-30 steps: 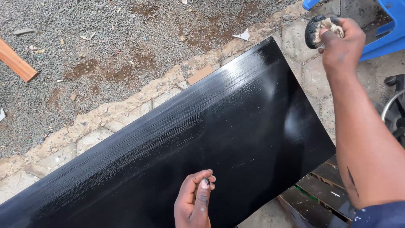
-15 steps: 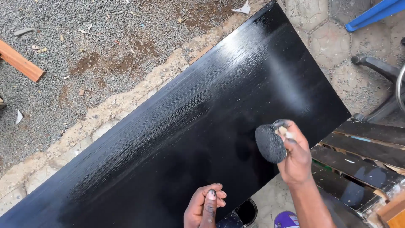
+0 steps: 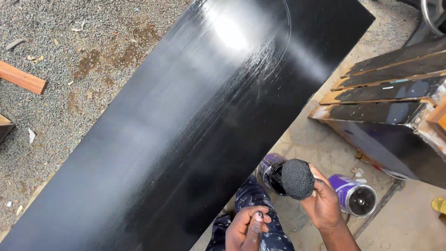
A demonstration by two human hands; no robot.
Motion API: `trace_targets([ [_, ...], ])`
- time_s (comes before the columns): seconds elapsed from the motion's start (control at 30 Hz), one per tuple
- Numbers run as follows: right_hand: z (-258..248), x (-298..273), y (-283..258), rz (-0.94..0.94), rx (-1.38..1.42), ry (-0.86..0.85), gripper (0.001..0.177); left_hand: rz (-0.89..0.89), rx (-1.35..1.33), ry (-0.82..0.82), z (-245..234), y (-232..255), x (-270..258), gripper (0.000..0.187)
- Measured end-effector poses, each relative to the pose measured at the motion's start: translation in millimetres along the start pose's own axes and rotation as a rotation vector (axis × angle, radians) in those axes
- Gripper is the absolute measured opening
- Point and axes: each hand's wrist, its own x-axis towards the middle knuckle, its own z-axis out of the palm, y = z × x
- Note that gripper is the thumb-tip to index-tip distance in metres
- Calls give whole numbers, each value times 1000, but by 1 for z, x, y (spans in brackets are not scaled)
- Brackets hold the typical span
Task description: Applying black stain to a wooden furniture component using a sponge
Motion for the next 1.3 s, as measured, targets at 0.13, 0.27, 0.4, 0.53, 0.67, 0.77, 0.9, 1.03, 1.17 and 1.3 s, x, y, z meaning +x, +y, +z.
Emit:
trace_targets([
  [0.13,-64,-32,47,195,-81,181,70,-47,181,-40,-15,-36,-17,33],
  [0.27,-107,-35,77,246,-255,196,49,-72,302,-71,-17,-90,-2,38],
  [0.4,-161,-8,111,246,-439,206,33,-116,269,-141,-15,-167,39,24],
  [0.53,-222,35,145,392,-472,310,63,-159,514,-127,-23,-276,114,18],
  [0.67,-306,104,193,369,-346,234,19,-248,705,-53,6,-323,192,36],
  [0.77,-344,154,221,398,-305,188,12,-183,637,-8,41,-346,258,46],
  [0.9,-364,197,231,486,-191,169,11,9,529,-65,100,-351,322,67],
  [1.03,-381,189,235,523,-182,81,12,50,408,-79,109,-433,388,75],
  [1.17,-394,163,246,557,-133,59,9,-92,222,28,107,-513,394,32],
  [1.3,-371,130,251,597,-105,70,13,-322,-3,37,126,-568,382,49],
])
